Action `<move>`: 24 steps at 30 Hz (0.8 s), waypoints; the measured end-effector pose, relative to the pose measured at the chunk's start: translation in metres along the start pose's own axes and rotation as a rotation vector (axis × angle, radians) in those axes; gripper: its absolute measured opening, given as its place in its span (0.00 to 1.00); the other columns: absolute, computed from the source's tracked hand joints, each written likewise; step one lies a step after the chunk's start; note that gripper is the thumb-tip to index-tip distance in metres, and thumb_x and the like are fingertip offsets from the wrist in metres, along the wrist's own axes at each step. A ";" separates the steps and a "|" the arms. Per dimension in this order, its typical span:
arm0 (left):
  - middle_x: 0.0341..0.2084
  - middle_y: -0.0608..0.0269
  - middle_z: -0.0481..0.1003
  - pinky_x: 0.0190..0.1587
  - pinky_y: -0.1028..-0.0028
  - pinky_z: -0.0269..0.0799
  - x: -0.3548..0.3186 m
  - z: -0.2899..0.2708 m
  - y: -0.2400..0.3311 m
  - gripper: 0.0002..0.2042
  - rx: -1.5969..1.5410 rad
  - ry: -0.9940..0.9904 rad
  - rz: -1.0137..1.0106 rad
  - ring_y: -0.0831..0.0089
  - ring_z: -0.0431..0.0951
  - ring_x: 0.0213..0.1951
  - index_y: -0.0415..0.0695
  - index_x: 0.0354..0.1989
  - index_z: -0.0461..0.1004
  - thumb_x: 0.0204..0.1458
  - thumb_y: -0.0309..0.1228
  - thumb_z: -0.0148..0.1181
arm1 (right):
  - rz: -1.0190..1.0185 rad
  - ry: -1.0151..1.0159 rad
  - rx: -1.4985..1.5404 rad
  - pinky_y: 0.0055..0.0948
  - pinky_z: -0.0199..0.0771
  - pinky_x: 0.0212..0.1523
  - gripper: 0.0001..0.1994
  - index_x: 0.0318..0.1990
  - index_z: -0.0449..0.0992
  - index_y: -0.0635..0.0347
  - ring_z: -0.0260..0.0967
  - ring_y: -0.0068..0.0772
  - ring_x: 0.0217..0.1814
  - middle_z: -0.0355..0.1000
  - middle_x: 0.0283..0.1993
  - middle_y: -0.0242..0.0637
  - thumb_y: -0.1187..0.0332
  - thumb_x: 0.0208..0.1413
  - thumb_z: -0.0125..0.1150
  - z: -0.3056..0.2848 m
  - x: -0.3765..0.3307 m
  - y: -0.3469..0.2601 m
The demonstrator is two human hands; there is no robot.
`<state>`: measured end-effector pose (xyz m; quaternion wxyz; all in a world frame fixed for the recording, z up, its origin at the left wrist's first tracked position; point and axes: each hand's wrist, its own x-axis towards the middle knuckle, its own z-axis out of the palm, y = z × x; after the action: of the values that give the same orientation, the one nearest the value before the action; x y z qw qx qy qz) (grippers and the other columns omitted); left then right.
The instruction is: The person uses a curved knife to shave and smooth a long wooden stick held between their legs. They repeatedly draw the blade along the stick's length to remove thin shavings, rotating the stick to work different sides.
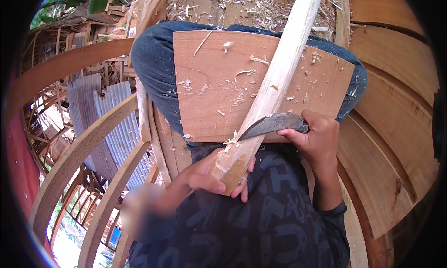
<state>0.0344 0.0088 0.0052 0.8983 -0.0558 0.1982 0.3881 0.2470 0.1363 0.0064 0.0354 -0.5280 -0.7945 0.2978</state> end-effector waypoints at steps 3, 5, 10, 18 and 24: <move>0.39 0.56 0.63 0.38 0.59 0.74 0.000 0.001 0.002 0.34 -0.006 0.000 0.001 0.69 0.72 0.27 0.31 0.52 0.55 0.34 0.30 0.62 | 0.017 0.005 0.003 0.35 0.61 0.15 0.32 0.11 0.66 0.61 0.64 0.43 0.12 0.60 0.09 0.42 0.38 0.31 0.68 0.001 0.000 0.001; 0.39 0.56 0.62 0.37 0.59 0.74 0.000 -0.002 0.001 0.34 0.001 -0.011 0.000 0.69 0.72 0.27 0.31 0.53 0.55 0.34 0.30 0.62 | 0.028 0.001 -0.004 0.35 0.61 0.15 0.32 0.11 0.66 0.62 0.64 0.43 0.12 0.60 0.09 0.42 0.37 0.31 0.68 0.002 -0.001 0.000; 0.41 0.55 0.61 0.37 0.58 0.74 0.000 -0.006 0.000 0.34 -0.061 -0.064 0.013 0.68 0.72 0.27 0.32 0.53 0.55 0.35 0.30 0.63 | 0.049 0.027 -0.060 0.35 0.61 0.17 0.32 0.12 0.66 0.63 0.64 0.42 0.13 0.61 0.10 0.43 0.38 0.35 0.67 0.000 -0.001 0.003; 0.40 0.54 0.61 0.39 0.54 0.74 -0.011 -0.013 -0.001 0.35 -0.108 -0.158 0.007 0.68 0.74 0.27 0.30 0.51 0.55 0.35 0.32 0.64 | 0.374 0.172 0.229 0.31 0.58 0.19 0.29 0.19 0.72 0.69 0.58 0.35 0.14 0.60 0.12 0.46 0.45 0.52 0.57 -0.046 0.000 0.044; 0.40 0.54 0.61 0.38 0.54 0.74 -0.006 -0.008 0.002 0.35 -0.117 -0.088 0.024 0.68 0.74 0.27 0.30 0.52 0.55 0.36 0.33 0.64 | 0.011 -0.145 0.136 0.35 0.64 0.17 0.29 0.13 0.68 0.62 0.66 0.48 0.15 0.63 0.11 0.45 0.43 0.40 0.66 -0.001 -0.015 -0.026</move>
<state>0.0270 0.0040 0.0002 0.8967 -0.0887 0.1362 0.4117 0.2329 0.1168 0.0247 0.0116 -0.5059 -0.7699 0.3887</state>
